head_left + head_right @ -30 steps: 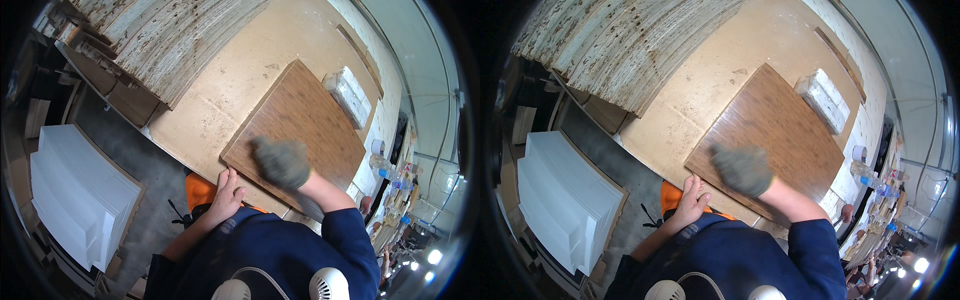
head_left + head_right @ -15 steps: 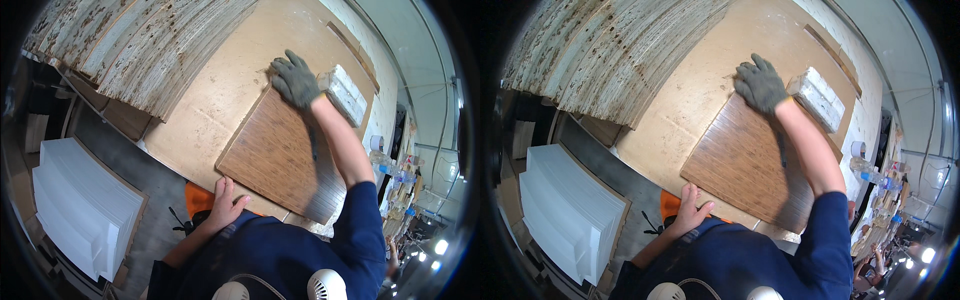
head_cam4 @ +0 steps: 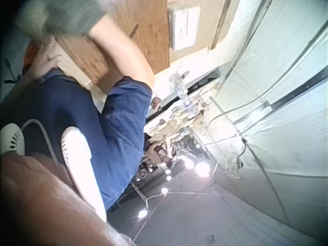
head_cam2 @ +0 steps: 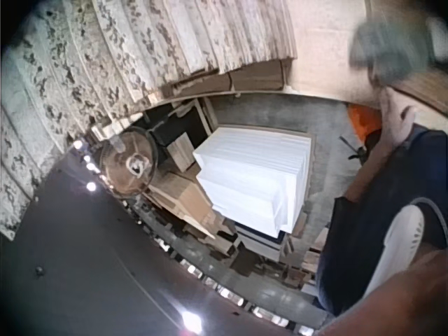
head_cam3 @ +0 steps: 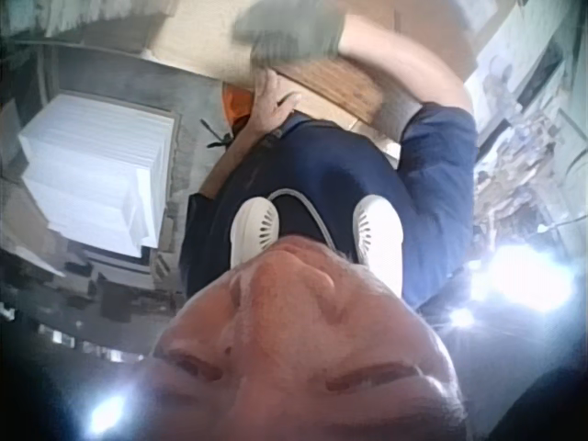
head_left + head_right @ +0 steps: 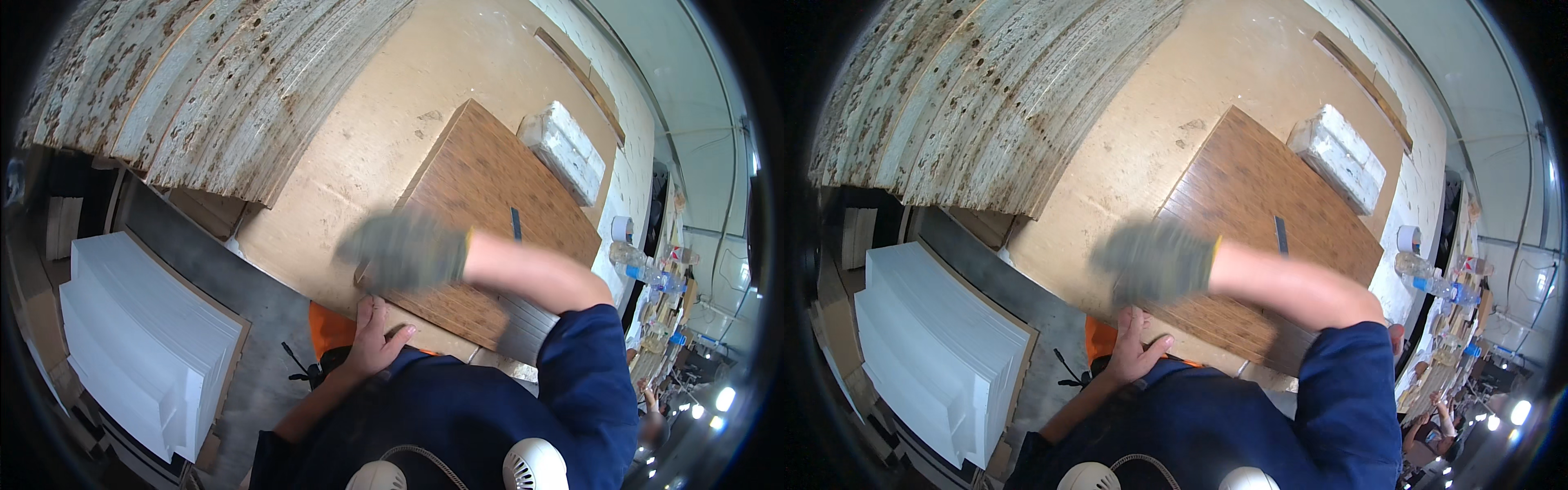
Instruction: The person uses a small blade to scrape the edges and corners of a rectangular wooden panel, then wipes the surface with a gloved hand.
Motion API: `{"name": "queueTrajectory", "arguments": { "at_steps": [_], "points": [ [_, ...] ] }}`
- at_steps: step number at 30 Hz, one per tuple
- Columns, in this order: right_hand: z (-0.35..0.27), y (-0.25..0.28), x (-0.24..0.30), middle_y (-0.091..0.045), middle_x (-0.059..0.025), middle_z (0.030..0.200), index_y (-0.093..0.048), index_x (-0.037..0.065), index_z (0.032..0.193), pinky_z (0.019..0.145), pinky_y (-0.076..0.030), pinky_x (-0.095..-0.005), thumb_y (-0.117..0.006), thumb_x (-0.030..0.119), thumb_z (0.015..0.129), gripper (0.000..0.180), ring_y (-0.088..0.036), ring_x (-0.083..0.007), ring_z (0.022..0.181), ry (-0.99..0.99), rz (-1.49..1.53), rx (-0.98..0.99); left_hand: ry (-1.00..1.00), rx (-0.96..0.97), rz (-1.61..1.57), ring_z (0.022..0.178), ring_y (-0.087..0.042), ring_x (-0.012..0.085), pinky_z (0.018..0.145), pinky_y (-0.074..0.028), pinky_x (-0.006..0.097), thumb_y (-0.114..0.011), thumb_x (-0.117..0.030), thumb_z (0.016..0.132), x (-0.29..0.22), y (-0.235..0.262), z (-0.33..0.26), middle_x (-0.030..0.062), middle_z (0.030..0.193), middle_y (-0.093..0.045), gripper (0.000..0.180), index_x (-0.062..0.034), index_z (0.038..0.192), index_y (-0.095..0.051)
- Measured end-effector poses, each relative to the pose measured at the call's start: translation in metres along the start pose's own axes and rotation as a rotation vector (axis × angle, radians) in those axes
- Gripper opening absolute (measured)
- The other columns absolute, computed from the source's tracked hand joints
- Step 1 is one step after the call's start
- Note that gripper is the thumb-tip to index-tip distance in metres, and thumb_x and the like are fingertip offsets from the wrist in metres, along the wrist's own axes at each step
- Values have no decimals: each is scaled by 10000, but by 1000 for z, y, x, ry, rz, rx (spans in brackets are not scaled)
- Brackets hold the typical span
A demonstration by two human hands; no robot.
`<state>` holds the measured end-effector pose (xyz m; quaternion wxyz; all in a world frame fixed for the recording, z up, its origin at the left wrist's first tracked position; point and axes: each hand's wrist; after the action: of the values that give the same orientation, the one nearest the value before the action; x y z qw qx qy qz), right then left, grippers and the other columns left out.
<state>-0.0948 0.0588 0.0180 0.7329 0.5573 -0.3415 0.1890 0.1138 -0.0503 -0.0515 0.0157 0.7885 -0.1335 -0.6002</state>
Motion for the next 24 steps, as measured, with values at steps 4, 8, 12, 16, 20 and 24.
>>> {"name": "queueTrajectory", "arguments": {
  "at_steps": [4,8,12,16,20,24],
  "points": [
    [-15,115,-83,-666,-75,938,-640,190,809,848,-397,-451,-437,418,894,317,-571,-320,915,-379,-794,161,-58,-60,-60,1024,-414,303,897,-379,350,-718,-162,777,-5,-4,4,220,1156,-377,768,100,1339,-264],
    [-15,-2,-26,-659,-91,748,-696,81,829,676,-484,-353,-498,293,923,305,-613,-245,698,-72,-392,37,-162,-40,57,1032,-448,286,905,-380,363,-715,-179,776,23,-15,1,173,1144,-437,654,69,1282,-382],
    [-4,-62,28,-633,-119,1011,-649,76,1029,868,-458,-340,-470,276,938,284,-594,-218,973,-60,4,121,-328,102,347,1024,-491,266,898,-409,373,-713,-172,776,53,-13,3,144,1148,-483,574,13,1248,-442],
    [-2,42,-3,-639,-138,1059,-680,91,997,931,-409,-378,-481,314,929,306,-573,-219,1024,-172,-378,229,-18,5,-8,1074,-440,279,922,-414,347,-718,-205,788,4,-2,3,224,1235,-325,837,132,1358,-206],
    [-9,91,-19,-652,-145,957,-682,63,978,894,-423,-398,-555,391,863,370,-549,-268,1031,-633,-865,126,-18,14,-28,1088,-437,259,949,-390,332,-716,-201,793,-9,0,6,204,1240,-346,866,127,1379,-169],
    [-24,-42,9,-588,-205,1095,-638,22,1029,910,-437,-416,-563,352,820,398,-528,-324,1090,-138,-191,66,-238,219,389,1173,-417,297,978,-371,370,-666,-208,827,4,12,11,203,1302,-384,719,12,1389,-276]
  ]
}}
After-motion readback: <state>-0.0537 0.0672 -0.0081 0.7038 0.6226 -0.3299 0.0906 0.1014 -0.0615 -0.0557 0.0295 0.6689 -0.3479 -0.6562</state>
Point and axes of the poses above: each hand's wrist, its own z-axis towards the middle knuckle, its own y-axis out of the back of the hand, x = y × z
